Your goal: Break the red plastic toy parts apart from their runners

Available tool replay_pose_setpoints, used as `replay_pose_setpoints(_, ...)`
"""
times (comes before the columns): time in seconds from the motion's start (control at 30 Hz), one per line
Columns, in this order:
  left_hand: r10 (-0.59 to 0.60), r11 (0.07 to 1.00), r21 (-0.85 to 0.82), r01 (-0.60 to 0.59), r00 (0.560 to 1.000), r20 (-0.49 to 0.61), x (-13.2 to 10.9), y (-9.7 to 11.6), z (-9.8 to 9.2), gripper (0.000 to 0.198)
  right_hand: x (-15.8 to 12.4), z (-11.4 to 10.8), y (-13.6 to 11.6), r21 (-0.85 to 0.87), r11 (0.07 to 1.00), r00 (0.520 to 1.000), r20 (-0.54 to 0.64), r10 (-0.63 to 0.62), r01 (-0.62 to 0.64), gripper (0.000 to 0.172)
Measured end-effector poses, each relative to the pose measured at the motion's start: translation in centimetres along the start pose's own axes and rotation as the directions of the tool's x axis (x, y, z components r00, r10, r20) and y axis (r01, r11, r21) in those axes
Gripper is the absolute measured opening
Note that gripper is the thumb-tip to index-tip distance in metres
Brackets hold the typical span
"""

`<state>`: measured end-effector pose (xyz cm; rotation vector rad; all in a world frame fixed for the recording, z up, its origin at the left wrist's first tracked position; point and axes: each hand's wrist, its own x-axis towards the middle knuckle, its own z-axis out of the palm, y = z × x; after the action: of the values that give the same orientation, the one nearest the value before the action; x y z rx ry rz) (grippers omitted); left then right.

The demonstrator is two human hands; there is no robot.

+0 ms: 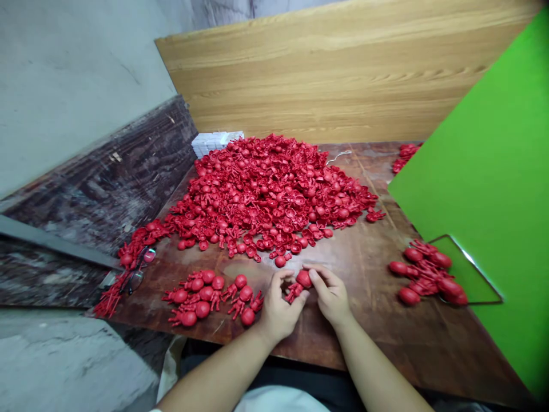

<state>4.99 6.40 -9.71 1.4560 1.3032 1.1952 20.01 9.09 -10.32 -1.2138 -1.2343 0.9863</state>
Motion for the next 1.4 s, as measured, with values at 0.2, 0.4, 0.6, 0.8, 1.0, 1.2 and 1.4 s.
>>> replay_pose_setpoints(0.2,0.02,0.999,0.033,-0.02,1.0,0.024,0.3,0.8,-0.5,0.027,0.0,-0.1,-0.2,0.008,0.999,0.997,0.065,0.04,-0.04,0.032)
replay_pose_setpoints(0.4,0.003,0.999,-0.036,-0.002,1.0,0.015,0.2,0.6,-0.7,0.03,-0.4,-0.1,-0.8,-0.011,1.0,0.966,0.259,0.009,-0.006,0.025)
replay_pose_setpoints(0.6,0.036,0.999,-0.017,-0.035,0.997,0.07,0.2,0.9,-0.7,0.036,-0.6,-0.4,-0.9,0.009,0.999,0.944,0.328,-0.049,0.049,0.025)
replay_pose_setpoints(0.8,0.061,0.998,0.021,-0.063,0.995,0.084,0.4,1.4,-0.7,0.045,-0.7,-0.5,-0.8,-0.012,0.987,0.936,0.319,-0.145,0.157,0.031)
replay_pose_setpoints(1.0,0.092,0.995,0.03,-0.096,0.991,0.101,0.4,1.4,-0.6,0.044,-0.8,-0.6,-0.6,-0.003,0.982,0.929,0.327,-0.176,0.187,0.028)
replay_pose_setpoints(1.2,0.119,0.992,0.023,-0.122,0.988,0.097,0.3,1.5,-0.5,0.048,-0.7,-0.5,-0.9,-0.007,0.988,0.908,0.394,-0.14,0.155,0.028)
replay_pose_setpoints(1.4,0.129,0.984,0.104,-0.144,0.981,0.143,0.1,1.4,-0.5,0.054,-0.6,-0.3,-1.3,0.005,0.992,0.897,0.426,-0.117,0.126,0.044)
